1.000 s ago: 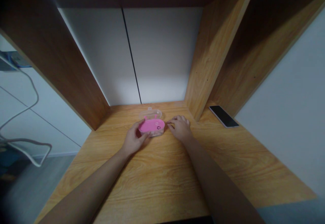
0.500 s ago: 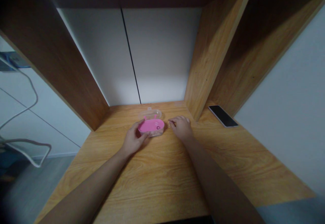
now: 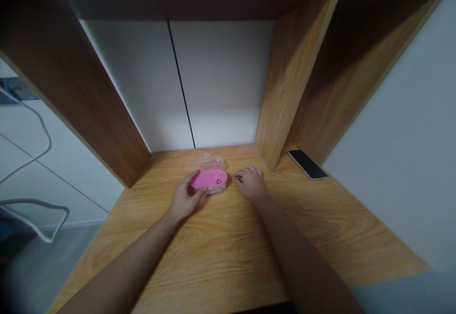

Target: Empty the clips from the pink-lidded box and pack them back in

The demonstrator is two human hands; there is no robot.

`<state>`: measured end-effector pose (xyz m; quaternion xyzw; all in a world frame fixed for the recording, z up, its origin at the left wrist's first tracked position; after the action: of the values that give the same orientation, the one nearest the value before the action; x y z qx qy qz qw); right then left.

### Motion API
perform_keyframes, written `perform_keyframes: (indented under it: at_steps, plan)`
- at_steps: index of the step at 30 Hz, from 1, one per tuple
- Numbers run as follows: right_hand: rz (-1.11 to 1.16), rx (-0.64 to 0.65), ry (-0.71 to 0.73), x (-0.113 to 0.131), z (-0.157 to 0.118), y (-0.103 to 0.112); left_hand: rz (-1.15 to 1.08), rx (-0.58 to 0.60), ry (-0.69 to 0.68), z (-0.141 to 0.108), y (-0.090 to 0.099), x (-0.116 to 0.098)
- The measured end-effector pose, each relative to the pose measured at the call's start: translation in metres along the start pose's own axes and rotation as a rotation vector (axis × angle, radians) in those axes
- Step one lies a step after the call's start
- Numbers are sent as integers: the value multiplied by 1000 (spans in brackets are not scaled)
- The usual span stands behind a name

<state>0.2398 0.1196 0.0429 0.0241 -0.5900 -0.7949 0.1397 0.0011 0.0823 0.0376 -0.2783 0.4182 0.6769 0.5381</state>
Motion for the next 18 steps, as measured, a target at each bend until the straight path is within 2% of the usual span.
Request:
perform_keyframes:
  at_steps: [18]
  plan:
    - [-38,14,-22,-1,-1,-1,-21,2,21,0,0,2]
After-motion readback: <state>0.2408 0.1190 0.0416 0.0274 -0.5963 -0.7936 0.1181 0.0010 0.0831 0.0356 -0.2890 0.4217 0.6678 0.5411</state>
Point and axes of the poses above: each hand's wrist, its own z-axis towards the middle knuckle, its own y-axis out of the back of the hand, x = y × z, the point moved 9 cm from there along z, towards the middle knuckle, and after that the axes turned 12 degrees about -z, right-handed, at the moved point
